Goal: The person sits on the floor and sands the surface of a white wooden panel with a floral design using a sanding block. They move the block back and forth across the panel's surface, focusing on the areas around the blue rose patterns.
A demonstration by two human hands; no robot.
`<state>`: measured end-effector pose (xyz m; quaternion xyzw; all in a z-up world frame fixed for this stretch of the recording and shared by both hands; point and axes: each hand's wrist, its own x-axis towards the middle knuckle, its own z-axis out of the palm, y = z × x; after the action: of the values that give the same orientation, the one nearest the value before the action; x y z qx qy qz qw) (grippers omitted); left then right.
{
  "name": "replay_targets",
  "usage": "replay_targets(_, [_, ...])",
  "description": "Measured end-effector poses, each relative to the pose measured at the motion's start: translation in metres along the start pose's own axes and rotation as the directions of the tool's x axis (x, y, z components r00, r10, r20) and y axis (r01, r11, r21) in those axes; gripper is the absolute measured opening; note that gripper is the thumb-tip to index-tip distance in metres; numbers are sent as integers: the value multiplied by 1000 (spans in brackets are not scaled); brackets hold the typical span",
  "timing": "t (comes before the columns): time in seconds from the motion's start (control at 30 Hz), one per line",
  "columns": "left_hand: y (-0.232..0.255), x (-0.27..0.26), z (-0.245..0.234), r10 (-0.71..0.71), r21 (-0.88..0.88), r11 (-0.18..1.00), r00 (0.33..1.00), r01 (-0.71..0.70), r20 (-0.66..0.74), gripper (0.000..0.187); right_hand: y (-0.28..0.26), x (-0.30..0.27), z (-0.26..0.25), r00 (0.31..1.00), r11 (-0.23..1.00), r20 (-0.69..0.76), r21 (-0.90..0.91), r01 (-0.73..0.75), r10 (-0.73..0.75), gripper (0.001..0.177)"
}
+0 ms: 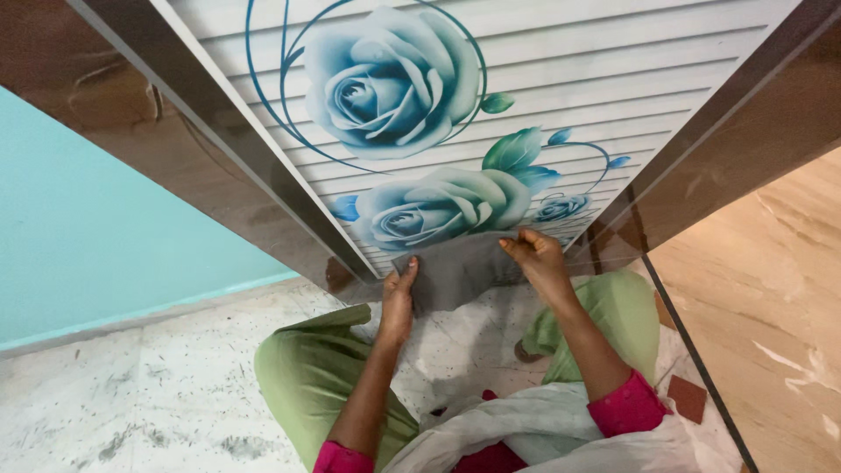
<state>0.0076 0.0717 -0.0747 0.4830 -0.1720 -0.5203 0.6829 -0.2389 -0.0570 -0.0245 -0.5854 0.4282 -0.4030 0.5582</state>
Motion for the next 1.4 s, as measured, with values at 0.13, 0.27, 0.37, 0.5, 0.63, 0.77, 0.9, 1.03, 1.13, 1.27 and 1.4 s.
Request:
replay_targets(0.13, [2,6,-2,312,426,864,949,-268,-35,48,-13,3,3,943,941,-176,-238,239,-284,18])
replay_targets(0.27, [37,-10,26,662,634,588,749,-503,-19,20,-9,5,6,920,935,-253,-274,228,-298,16])
replay_targets(0.37, [45,-3,43,414,306,887,889,-345,-197,22,-1,12,21,963,972,-229,150,179,-142,16])
replay_targets(0.5, [38,13,57,659,126,751,747,-649,-81,34,-13,11,52,900,912,-322,187,365,-294,25])
replay_targets(0.63, [44,8,82,865,337,464,501,-819,29,58,-49,3,71,749,832,-392,-89,548,-535,53])
replay_targets(0.77, [64,7,93,910,619,98,322,-779,262,59,-63,9,81,513,513,-173,-559,652,-841,57])
replay_targets(0.9, [68,15,97,861,789,-107,340,-605,377,53,-58,16,93,519,295,22,-803,518,-854,58])
replay_targets(1.03, [45,30,94,817,830,-181,388,-528,426,46,-32,26,103,562,212,83,-874,438,-823,57])
replay_targets(1.13, [23,43,84,814,851,-189,407,-490,415,45,-2,20,106,676,262,97,-875,408,-730,63])
replay_targets(1.27, [-13,47,68,743,903,-153,556,-401,372,45,42,21,110,721,180,151,-915,360,-677,70])
replay_targets(1.4, [-43,48,54,710,917,-147,606,-371,359,50,75,18,109,753,137,222,-914,382,-620,75])
